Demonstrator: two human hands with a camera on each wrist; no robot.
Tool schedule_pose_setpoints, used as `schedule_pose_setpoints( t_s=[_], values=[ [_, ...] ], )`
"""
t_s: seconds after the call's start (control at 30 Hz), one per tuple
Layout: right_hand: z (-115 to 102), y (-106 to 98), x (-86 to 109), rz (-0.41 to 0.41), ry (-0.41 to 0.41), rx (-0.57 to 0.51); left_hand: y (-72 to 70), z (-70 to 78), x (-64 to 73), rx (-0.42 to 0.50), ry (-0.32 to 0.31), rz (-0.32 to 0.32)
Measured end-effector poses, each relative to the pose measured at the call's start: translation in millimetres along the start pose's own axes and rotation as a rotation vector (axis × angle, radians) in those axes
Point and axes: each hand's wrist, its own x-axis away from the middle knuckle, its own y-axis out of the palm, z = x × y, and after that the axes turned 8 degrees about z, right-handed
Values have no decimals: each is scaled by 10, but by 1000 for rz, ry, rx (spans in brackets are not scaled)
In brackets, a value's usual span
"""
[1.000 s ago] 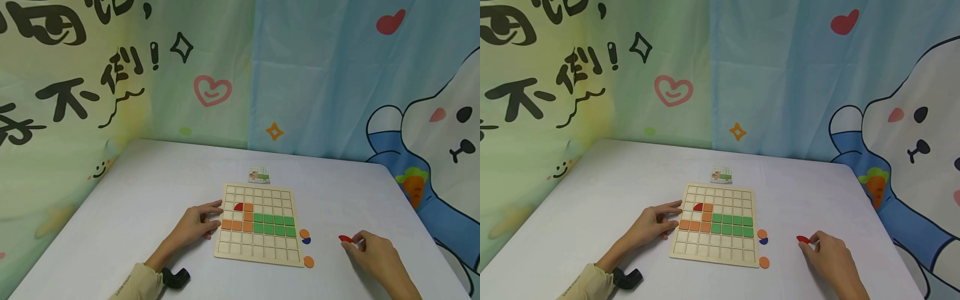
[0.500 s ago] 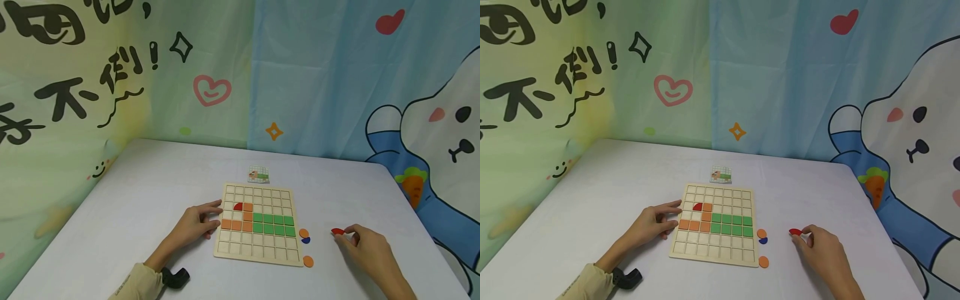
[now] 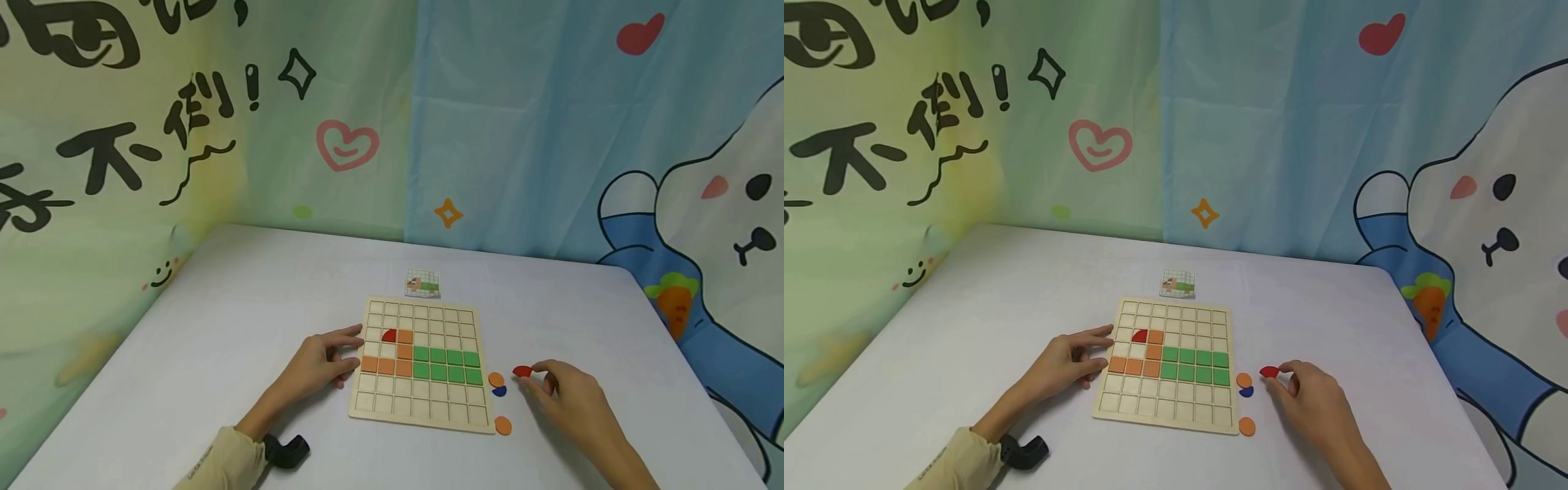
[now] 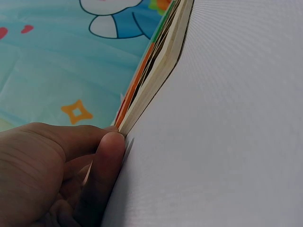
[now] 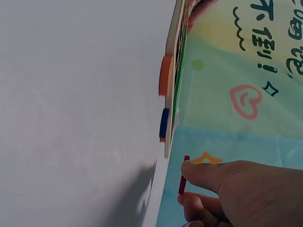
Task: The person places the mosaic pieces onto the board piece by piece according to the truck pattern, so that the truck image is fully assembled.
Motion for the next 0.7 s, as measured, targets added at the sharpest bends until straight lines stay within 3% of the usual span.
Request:
schedule_pose_setpoints(
  t_s=[0.3,0.7],
  values=[
    [-192,40,-4,41,-155,-35,-6,2,-15,3,2,-2],
    [-413,163,-3,34,-264,-112,-4,-5,-7,0,1,-7]
  ],
)
